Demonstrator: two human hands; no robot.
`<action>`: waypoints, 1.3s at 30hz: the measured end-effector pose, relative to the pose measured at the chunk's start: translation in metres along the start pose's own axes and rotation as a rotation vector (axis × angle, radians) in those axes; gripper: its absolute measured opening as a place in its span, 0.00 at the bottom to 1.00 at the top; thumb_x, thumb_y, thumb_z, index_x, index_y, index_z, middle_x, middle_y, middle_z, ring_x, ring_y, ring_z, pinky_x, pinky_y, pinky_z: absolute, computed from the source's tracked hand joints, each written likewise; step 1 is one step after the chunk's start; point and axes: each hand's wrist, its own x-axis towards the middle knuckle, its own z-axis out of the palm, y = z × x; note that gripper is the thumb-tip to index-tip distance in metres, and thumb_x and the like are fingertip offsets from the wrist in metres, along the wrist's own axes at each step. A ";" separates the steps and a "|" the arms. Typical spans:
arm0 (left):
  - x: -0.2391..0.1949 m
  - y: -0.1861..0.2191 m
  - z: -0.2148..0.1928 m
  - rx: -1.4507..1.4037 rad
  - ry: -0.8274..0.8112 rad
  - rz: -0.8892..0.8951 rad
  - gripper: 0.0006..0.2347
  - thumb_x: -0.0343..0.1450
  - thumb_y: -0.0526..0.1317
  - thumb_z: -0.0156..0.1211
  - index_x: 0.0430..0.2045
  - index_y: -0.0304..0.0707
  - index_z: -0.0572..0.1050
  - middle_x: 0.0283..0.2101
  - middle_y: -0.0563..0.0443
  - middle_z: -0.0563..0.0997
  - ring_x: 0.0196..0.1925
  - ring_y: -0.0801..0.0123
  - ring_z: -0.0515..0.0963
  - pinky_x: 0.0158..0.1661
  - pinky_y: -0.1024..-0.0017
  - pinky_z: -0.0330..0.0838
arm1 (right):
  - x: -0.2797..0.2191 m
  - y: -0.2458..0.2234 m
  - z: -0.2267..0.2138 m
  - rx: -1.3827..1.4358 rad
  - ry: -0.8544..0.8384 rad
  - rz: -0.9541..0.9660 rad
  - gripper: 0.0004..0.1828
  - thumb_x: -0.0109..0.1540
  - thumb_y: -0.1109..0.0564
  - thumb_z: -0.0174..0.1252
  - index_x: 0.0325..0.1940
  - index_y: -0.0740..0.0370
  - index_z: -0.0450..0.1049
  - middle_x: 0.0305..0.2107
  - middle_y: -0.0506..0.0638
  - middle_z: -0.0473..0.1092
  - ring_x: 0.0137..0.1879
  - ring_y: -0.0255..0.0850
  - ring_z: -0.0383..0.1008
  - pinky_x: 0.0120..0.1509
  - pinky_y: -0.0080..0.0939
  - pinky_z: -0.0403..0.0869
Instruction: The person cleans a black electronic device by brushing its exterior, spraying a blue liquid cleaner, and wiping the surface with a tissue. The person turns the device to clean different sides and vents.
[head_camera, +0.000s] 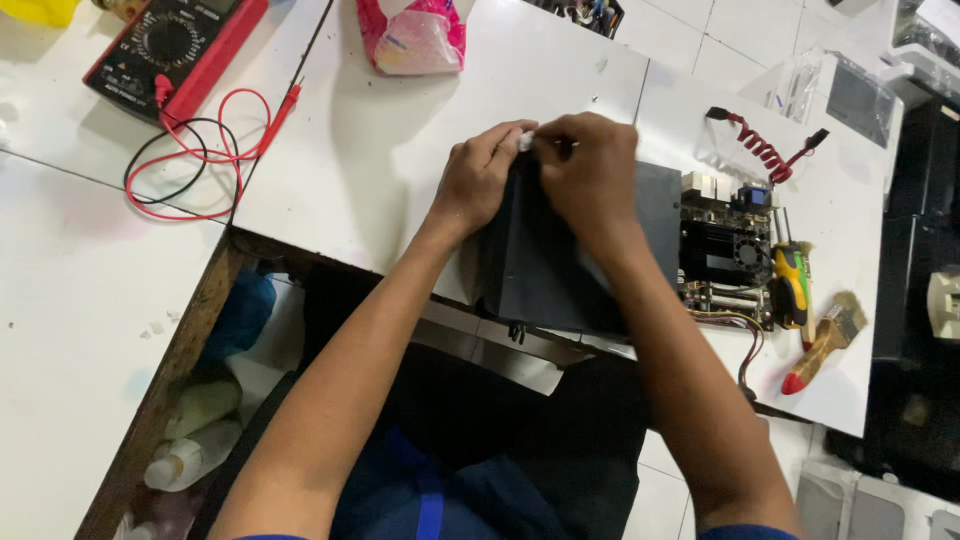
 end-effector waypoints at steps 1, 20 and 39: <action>-0.002 0.003 -0.001 0.000 0.006 0.021 0.18 0.82 0.51 0.41 0.58 0.55 0.80 0.33 0.44 0.87 0.44 0.52 0.88 0.52 0.56 0.81 | 0.000 -0.009 0.006 0.014 0.013 -0.012 0.06 0.57 0.64 0.74 0.35 0.57 0.87 0.22 0.53 0.78 0.30 0.49 0.80 0.33 0.41 0.78; 0.004 -0.010 0.008 0.054 0.062 0.028 0.21 0.83 0.51 0.39 0.46 0.45 0.83 0.25 0.37 0.82 0.32 0.51 0.83 0.41 0.52 0.78 | 0.004 -0.028 0.020 0.032 0.063 0.034 0.06 0.56 0.67 0.69 0.34 0.61 0.88 0.21 0.59 0.79 0.29 0.54 0.81 0.36 0.43 0.79; -0.001 -0.011 0.013 0.057 0.074 0.043 0.18 0.83 0.50 0.40 0.48 0.53 0.83 0.22 0.45 0.81 0.32 0.52 0.85 0.41 0.56 0.79 | -0.101 -0.056 -0.042 -0.020 -0.006 -0.063 0.08 0.58 0.63 0.73 0.35 0.49 0.88 0.28 0.46 0.81 0.36 0.45 0.82 0.41 0.40 0.78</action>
